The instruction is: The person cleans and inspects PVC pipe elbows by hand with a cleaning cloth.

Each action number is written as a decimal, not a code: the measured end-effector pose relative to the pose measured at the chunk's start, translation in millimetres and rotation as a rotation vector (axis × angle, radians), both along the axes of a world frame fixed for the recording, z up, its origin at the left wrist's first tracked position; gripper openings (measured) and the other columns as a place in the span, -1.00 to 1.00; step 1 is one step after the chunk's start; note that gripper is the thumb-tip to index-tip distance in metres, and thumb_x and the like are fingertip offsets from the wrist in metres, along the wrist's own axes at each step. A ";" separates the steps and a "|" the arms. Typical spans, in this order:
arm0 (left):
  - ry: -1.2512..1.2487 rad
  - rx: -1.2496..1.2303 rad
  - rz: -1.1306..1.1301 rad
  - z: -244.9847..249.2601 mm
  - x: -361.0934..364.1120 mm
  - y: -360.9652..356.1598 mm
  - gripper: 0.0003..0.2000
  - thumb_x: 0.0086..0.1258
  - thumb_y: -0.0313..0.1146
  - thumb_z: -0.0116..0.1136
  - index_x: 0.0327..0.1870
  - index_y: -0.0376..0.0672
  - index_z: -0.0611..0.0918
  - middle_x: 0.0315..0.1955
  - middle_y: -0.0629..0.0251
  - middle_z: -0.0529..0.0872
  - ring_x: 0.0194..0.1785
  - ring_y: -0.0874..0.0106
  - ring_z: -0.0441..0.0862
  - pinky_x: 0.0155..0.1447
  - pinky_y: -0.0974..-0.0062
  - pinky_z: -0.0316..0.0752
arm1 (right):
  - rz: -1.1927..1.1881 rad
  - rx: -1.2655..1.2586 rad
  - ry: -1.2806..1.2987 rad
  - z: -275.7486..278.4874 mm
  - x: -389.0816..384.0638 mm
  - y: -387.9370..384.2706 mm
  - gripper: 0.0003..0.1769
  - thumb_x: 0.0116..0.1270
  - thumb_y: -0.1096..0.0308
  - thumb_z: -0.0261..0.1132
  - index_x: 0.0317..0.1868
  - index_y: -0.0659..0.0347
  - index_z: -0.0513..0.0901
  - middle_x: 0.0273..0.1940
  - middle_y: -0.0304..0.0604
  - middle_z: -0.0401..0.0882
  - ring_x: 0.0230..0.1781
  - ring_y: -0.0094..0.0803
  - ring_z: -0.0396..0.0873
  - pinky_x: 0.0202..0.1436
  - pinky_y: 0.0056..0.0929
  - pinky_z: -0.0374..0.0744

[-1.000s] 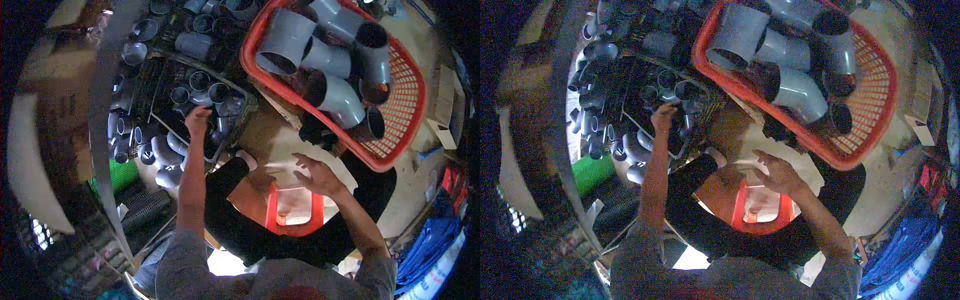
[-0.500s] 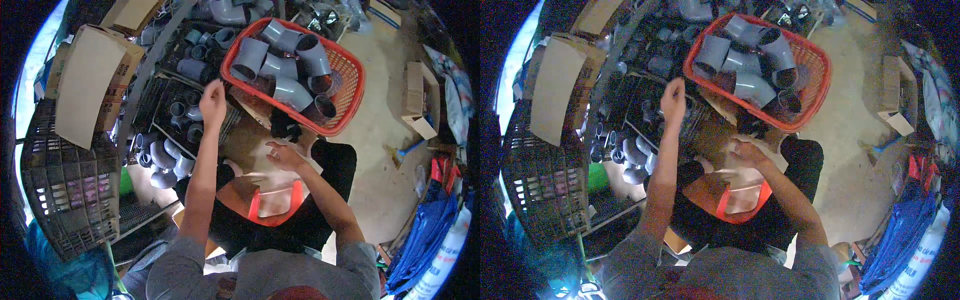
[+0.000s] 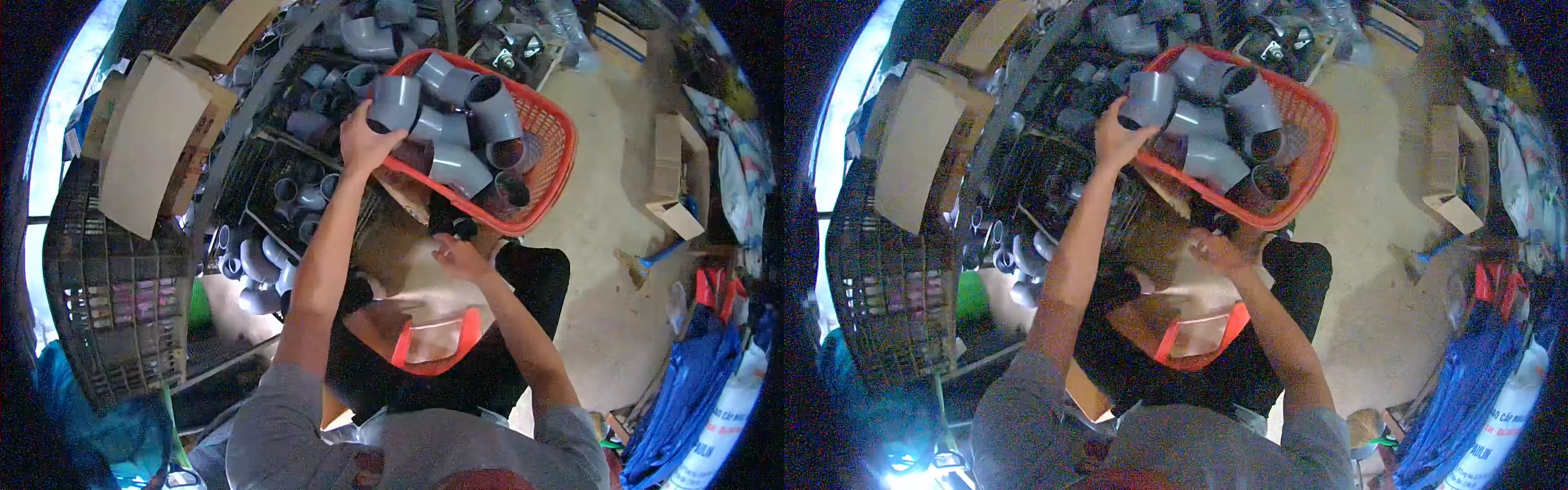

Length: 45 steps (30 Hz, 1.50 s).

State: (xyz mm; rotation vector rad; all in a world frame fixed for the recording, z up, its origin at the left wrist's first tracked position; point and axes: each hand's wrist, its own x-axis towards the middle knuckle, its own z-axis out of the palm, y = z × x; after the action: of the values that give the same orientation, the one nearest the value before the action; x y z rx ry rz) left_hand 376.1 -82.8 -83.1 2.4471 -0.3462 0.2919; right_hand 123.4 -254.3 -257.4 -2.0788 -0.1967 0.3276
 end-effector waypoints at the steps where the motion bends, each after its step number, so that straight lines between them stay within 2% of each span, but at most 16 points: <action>1: 0.004 0.007 0.014 7.4 -11.3 4.5 -0.08 -0.06 -0.01 0.62 0.38 -0.24 0.49 0.27 -0.03 0.59 0.34 0.06 0.51 0.42 0.15 0.37 | 0.006 0.005 -0.026 3.4 1.5 0.7 -0.43 0.46 0.15 0.29 0.37 0.22 0.47 -0.13 0.03 0.77 -0.25 -0.14 0.79 -0.04 -0.17 0.71; 4: -0.056 -0.554 0.326 35.4 -48.8 31.2 -0.28 0.21 -0.15 0.47 0.36 -0.29 0.45 0.27 0.06 0.56 0.27 0.11 0.57 0.32 0.24 0.46 | 0.045 -0.001 0.103 20.8 1.8 1.9 -0.41 0.44 0.14 0.30 0.38 0.24 0.46 -0.14 0.01 0.77 -0.28 -0.17 0.78 -0.08 -0.20 0.71; 5: 0.099 -1.073 0.269 31.8 -61.0 49.2 -0.28 0.29 -0.12 0.40 0.43 -0.22 0.40 0.25 0.13 0.56 0.31 0.09 0.53 0.29 0.13 0.49 | 0.066 0.013 0.108 26.9 0.4 4.8 -0.41 0.44 0.14 0.30 0.38 0.24 0.46 -0.14 0.01 0.77 -0.28 -0.17 0.78 -0.08 -0.20 0.71; 10: 0.379 -1.467 0.526 -30.4 -119.7 156.2 -0.24 0.26 0.08 0.36 0.42 -0.13 0.42 0.33 0.12 0.48 0.31 0.09 0.52 0.24 -0.03 0.51 | 0.107 -0.037 0.092 12.5 3.5 11.5 -0.38 0.46 0.06 0.28 0.38 0.25 0.46 -0.09 -0.04 0.77 -0.29 -0.20 0.78 -0.10 -0.23 0.72; 12: 0.487 -1.397 0.585 -60.6 -126.8 196.3 -0.23 0.23 0.10 0.38 0.40 -0.13 0.45 0.33 0.12 0.47 0.31 0.09 0.52 0.20 -0.03 0.54 | 0.118 -0.077 0.099 11.6 1.8 13.9 -0.38 0.47 0.04 0.27 0.38 0.26 0.46 -0.06 -0.06 0.78 -0.29 -0.21 0.78 -0.10 -0.23 0.72; 15: 0.657 -1.260 0.719 -143.6 -126.1 267.1 -0.24 0.18 0.13 0.43 0.34 -0.13 0.50 0.30 0.13 0.50 0.25 0.10 0.55 0.09 -0.02 0.60 | 0.127 -0.053 0.016 19.1 0.1 19.0 -0.64 0.38 0.13 0.35 -0.44 0.24 0.75 0.28 -0.08 0.61 0.18 -0.07 0.63 0.24 -0.18 0.61; 18: 0.741 -1.144 0.848 -175.2 -122.5 298.6 -0.20 0.13 0.12 0.48 0.35 -0.14 0.50 0.24 0.15 0.55 0.18 0.12 0.60 0.01 0.02 0.63 | 0.139 -0.058 0.065 -4.5 -0.2 19.6 -0.63 0.36 0.14 0.36 -0.47 0.27 0.73 0.28 -0.08 0.60 0.22 -0.09 0.61 0.28 -0.19 0.59; 21: 0.700 -1.104 0.869 -191.5 -99.2 304.4 -0.11 0.10 0.11 0.53 0.42 -0.15 0.42 0.21 0.13 0.57 0.14 0.14 0.61 -0.01 0.05 0.63 | 0.164 -0.126 -0.065 -21.1 0.5 15.7 -0.59 0.45 0.19 0.33 0.14 0.31 0.65 0.18 0.00 0.68 -0.32 -0.27 0.78 -0.19 -0.31 0.70; 25: 0.635 -0.949 0.829 -183.6 -91.8 288.3 0.02 0.04 0.11 0.58 0.49 -0.16 0.29 0.22 0.08 0.56 0.13 0.15 0.61 -0.01 0.10 0.62 | 0.145 -0.108 0.059 -22.9 2.1 17.5 -0.59 0.46 0.24 0.33 0.20 0.31 0.61 0.10 0.02 0.69 -0.28 -0.31 0.76 -0.16 -0.32 0.70; 27: 0.647 -0.839 0.923 -192.3 -89.8 285.3 -0.07 0.07 0.04 0.60 0.42 -0.19 0.37 0.13 0.13 0.64 0.05 0.25 0.65 -0.05 0.23 0.60 | 0.185 -0.165 0.013 -12.6 3.2 17.7 -0.56 0.47 0.28 0.32 0.26 0.30 0.56 0.02 -0.02 0.72 -0.27 -0.33 0.75 -0.15 -0.34 0.69; 30: 0.521 -0.340 0.587 -233.6 -90.6 297.7 -0.33 0.24 -0.19 0.51 0.32 -0.28 0.50 -0.04 0.19 0.74 -0.05 0.42 0.67 -0.11 0.42 0.60 | 0.042 0.084 0.214 37.0 15.2 29.8 -0.69 0.50 0.38 0.25 0.17 0.30 0.64 -0.02 -0.08 0.71 -0.26 -0.37 0.72 -0.12 -0.39 0.68; 33: 0.761 -0.617 0.451 -226.6 -112.5 293.9 -0.46 0.33 -0.26 0.42 0.29 -0.27 0.55 -0.10 0.24 0.77 -0.16 0.46 0.69 -0.14 0.47 0.60 | -0.105 0.454 -0.073 110.5 31.6 21.5 -0.77 0.41 0.33 0.29 0.00 0.21 0.69 -0.09 -0.01 0.75 -0.14 -0.16 0.76 -0.07 -0.19 0.69; 35: 0.744 -0.577 0.363 -179.2 -135.0 263.2 -0.52 0.37 -0.29 0.38 0.26 -0.25 0.57 -0.15 0.28 0.79 -0.22 0.49 0.68 -0.17 0.49 0.60 | -0.298 0.220 -0.390 145.5 54.0 4.9 -0.73 0.39 0.36 0.30 0.06 0.21 0.66 -0.09 0.03 0.75 -0.09 -0.08 0.76 -0.01 -0.25 0.68; 37: 0.714 -0.521 0.287 -162.3 -162.0 248.6 -0.58 0.40 -0.31 0.35 0.23 -0.23 0.60 -0.20 0.31 0.80 -0.29 0.52 0.67 -0.20 0.52 0.59 | -0.348 -0.235 -0.412 182.6 87.9 -18.3 -0.58 0.37 0.37 0.33 0.20 0.31 0.61 0.01 0.05 0.71 0.01 -0.23 0.72 0.06 -0.31 0.65; 39: 0.560 -0.639 0.157 -163.0 -186.5 243.7 -0.66 0.47 -0.33 0.28 0.21 -0.20 0.63 -0.18 0.35 0.80 -0.27 0.55 0.68 -0.23 0.55 0.58 | -0.348 -0.547 -0.393 180.4 118.0 -39.6 -0.44 0.36 0.22 0.38 0.29 0.29 0.53 0.13 0.18 0.65 0.13 -0.04 0.67 0.18 -0.13 0.62; 45: 0.671 -0.839 0.178 -152.7 -240.1 211.3 -0.73 0.54 -0.31 0.22 0.19 -0.12 0.64 -0.06 0.37 0.77 -0.03 0.52 0.70 -0.10 0.50 0.64 | -0.123 -1.021 -0.186 36.3 172.5 -113.2 -0.32 0.32 0.10 0.31 0.39 0.19 0.41 0.25 0.13 0.59 0.27 0.02 0.57 0.21 -0.10 0.63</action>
State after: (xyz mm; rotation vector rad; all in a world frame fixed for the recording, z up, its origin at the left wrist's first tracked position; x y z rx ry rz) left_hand 136.0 128.4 -235.8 1.6071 0.2532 -0.2752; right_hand 296.0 -367.5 -221.1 -3.1187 0.0069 0.1606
